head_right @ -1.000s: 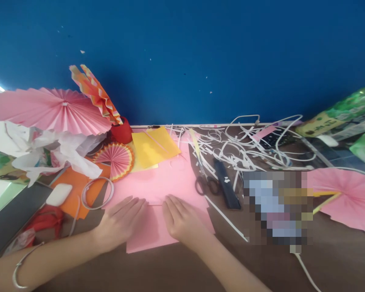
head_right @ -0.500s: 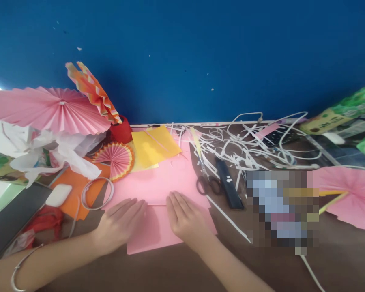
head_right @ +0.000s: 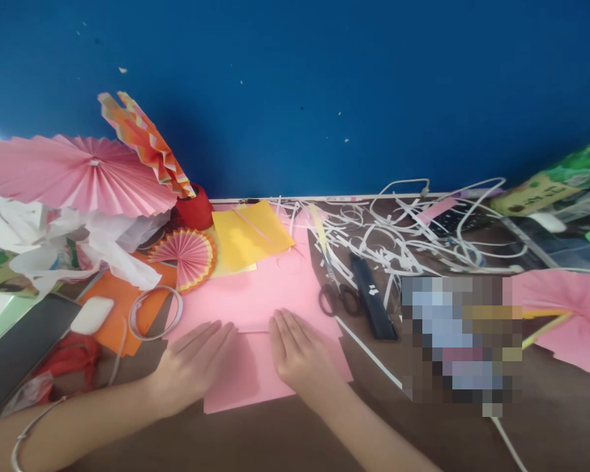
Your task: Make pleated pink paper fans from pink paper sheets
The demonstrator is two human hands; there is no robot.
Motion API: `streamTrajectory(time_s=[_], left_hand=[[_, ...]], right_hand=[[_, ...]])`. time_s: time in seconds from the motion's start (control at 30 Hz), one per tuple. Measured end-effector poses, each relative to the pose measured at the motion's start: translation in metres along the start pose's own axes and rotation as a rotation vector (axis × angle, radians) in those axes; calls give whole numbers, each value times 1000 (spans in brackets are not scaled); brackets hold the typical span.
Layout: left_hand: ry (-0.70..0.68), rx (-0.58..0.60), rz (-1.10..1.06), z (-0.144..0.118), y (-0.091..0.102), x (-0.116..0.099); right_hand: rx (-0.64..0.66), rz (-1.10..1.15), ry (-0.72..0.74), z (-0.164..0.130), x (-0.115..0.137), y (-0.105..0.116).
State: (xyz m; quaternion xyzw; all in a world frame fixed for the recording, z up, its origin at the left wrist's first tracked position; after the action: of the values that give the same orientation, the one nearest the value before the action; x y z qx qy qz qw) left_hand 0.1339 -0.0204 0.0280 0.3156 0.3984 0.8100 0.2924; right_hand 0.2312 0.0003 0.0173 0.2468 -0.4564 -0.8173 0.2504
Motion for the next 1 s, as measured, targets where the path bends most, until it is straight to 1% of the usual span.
streamTrajectory(time_s=[0.1, 0.23, 0.37, 0.53, 0.63, 0.7, 0.77, 0.87, 0.93, 1.0], left_hand=[[-6, -3, 6, 1, 1, 0], [-37, 42, 11, -2, -3, -5], [-37, 84, 18, -6, -12, -6], [2, 158, 54, -5, -29, -1], [43, 230, 51, -5, -37, 2], [68, 304, -8, -6, -40, 2], [86, 368, -102, -8, -41, -1], [112, 404, -184, -8, -38, -4], [110, 396, -188, -7, -35, -5], [99, 377, -180, -6, -33, -6]], right_hand=[[-15, -46, 21, 3, 3, 1], [-17, -58, 16, 3, 3, 1], [-4, -3, -6, 3, 0, 0], [23, -49, -38, 10, -10, -10], [10, -36, -47, 14, -17, -14], [27, -15, -60, 15, -21, -17], [70, -7, -90, 15, -22, -19], [145, 0, -178, 17, -15, -17], [176, 44, -205, 19, -2, -13], [219, 128, -184, 22, 17, -11]])
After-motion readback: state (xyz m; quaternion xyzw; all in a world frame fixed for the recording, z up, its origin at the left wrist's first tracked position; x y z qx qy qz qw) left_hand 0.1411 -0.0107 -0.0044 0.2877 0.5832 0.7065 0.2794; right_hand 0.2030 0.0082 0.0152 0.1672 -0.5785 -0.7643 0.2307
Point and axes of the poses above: each hand's wrist, its own z-axis towards the middle knuckle, its own y-axis out of the back of the hand, x = y × z, the point moved 9 cm from there along z, towards the middle knuckle, and after that the axes turned 8 degrees about -y, right-handed, at the moved point
